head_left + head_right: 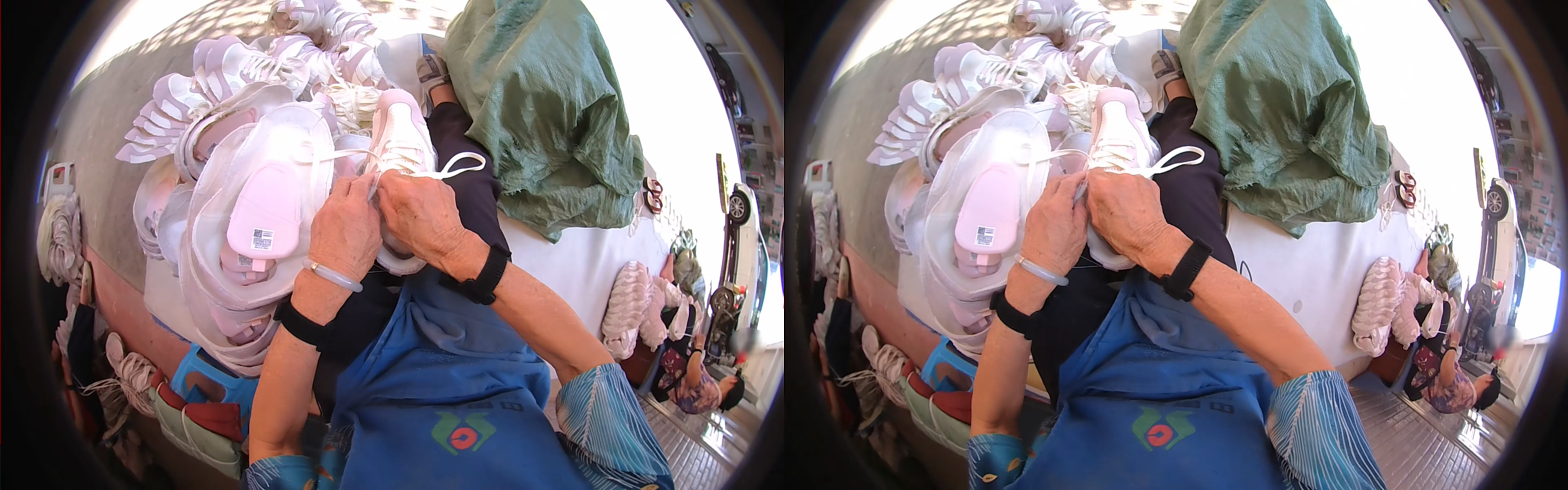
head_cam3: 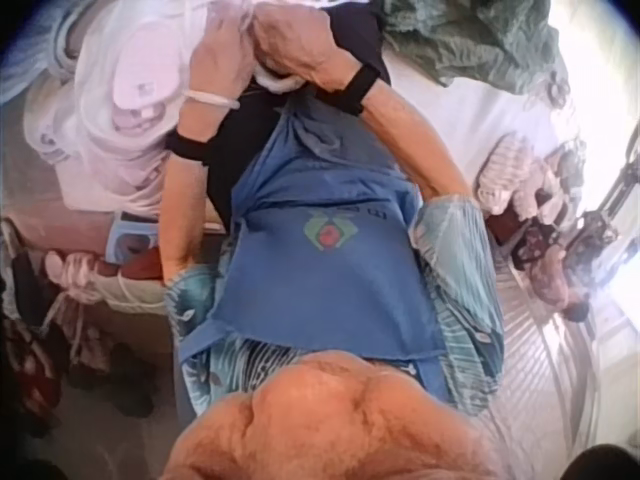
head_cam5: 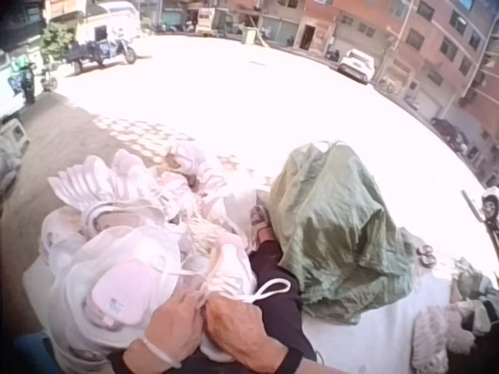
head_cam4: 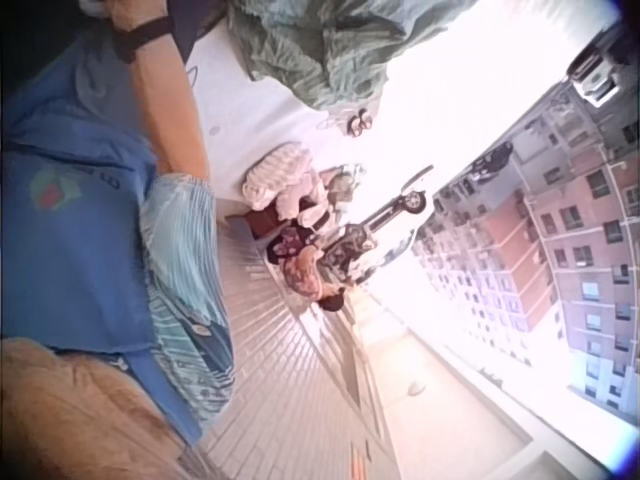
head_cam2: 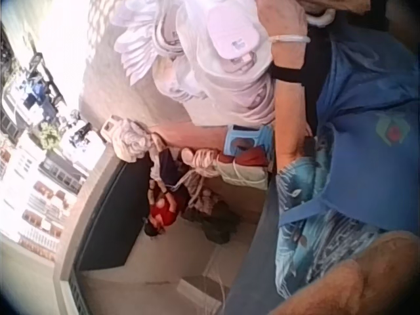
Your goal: Lacing pairs of white and pink athletic shoes in a factory or assembly environment.
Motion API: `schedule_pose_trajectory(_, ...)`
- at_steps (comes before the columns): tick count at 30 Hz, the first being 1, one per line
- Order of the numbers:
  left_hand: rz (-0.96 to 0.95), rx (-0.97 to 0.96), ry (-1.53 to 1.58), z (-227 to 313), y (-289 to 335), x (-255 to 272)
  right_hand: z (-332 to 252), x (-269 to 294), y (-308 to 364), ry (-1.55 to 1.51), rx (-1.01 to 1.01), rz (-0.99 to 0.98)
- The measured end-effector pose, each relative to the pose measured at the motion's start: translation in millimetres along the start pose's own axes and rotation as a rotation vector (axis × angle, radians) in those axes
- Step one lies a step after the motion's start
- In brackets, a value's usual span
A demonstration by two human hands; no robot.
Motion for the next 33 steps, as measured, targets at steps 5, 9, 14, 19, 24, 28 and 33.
schedule_pose_trajectory(5,0.193,-0.139,0.024,15,9,20,-6,34,23,-0.292,0.069,-0.108)
schedule_pose_trajectory(9,0.263,-0.22,-0.009,33,22,42,5,58,52,-0.557,0.048,-0.322)
schedule_pose_trajectory(14,-0.302,0.456,0.657,4,53,-2,-26,67,117,-0.849,0.143,-0.655)
schedule_pose_trajectory(19,-0.51,0.764,1.221,18,50,-56,-76,69,161,-1.038,0.435,-0.87)
schedule_pose_trajectory(24,-0.618,0.597,1.089,51,56,-65,-65,60,157,-0.858,0.424,-0.921)
schedule_pose_trajectory(28,-0.34,0.681,1.523,37,63,-56,-57,70,149,-1.025,0.3,-0.685)
schedule_pose_trajectory(33,-0.25,0.714,1.434,11,72,-30,-1,83,119,-0.669,0.131,-0.114)
Point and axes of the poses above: each hand's wrist, its own y-axis away from the middle knuckle, its own x-axis out of the back of the hand, z = x × y, the point moved 7 cm from there along -y, towards the middle knuckle, and after that the axes turned 2 degrees about -x, right-handed, at the moved point
